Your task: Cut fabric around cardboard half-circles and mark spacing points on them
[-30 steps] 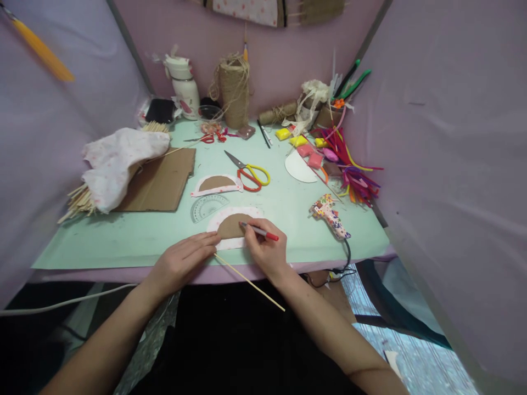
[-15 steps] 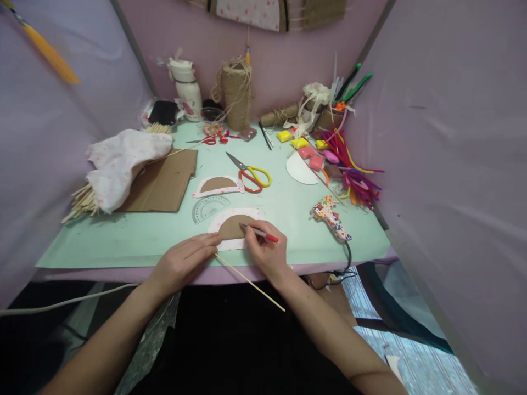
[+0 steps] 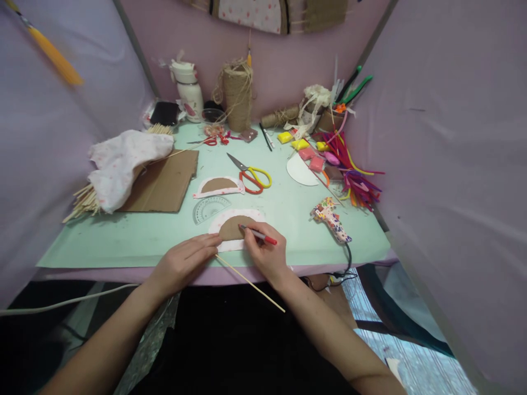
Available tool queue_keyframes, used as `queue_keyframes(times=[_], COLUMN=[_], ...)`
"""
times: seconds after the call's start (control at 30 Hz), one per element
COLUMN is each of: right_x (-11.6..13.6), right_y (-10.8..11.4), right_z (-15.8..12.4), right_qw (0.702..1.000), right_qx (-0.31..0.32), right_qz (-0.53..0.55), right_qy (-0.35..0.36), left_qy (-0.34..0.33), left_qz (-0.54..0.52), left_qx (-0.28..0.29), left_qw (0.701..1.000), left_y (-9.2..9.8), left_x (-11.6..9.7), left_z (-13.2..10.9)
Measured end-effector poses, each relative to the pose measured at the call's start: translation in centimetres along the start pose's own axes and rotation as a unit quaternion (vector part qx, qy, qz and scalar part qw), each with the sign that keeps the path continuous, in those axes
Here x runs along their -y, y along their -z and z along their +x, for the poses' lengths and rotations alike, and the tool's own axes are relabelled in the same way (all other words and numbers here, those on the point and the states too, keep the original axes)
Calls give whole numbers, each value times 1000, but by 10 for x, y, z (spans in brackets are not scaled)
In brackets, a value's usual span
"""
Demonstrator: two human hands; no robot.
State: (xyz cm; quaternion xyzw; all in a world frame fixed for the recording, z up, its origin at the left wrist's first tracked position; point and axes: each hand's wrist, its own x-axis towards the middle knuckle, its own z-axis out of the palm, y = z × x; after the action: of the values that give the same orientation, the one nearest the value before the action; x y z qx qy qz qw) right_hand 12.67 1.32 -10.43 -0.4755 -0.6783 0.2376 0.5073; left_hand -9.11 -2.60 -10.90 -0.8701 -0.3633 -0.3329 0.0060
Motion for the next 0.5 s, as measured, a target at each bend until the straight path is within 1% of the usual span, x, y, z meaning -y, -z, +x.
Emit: queue_keyframes(times=[0.2,0.37,0.5], right_x=[0,-1,0], right_y=[1,0,-2], right_z=[0,0,1], right_qw=[999,1000,1000], right_qx=[18,-13,-16], right_qz=[-8,-13,-14], right_qy=[31,22,18], left_qy=[-5,-10,-12], left_qz=[5,16,18], left_qx=[-2,-10,-9], left_qw=[1000,1000,1000], left_y=[1,1,1], left_x=[-1,-2,-1], left_z=[2,3,3])
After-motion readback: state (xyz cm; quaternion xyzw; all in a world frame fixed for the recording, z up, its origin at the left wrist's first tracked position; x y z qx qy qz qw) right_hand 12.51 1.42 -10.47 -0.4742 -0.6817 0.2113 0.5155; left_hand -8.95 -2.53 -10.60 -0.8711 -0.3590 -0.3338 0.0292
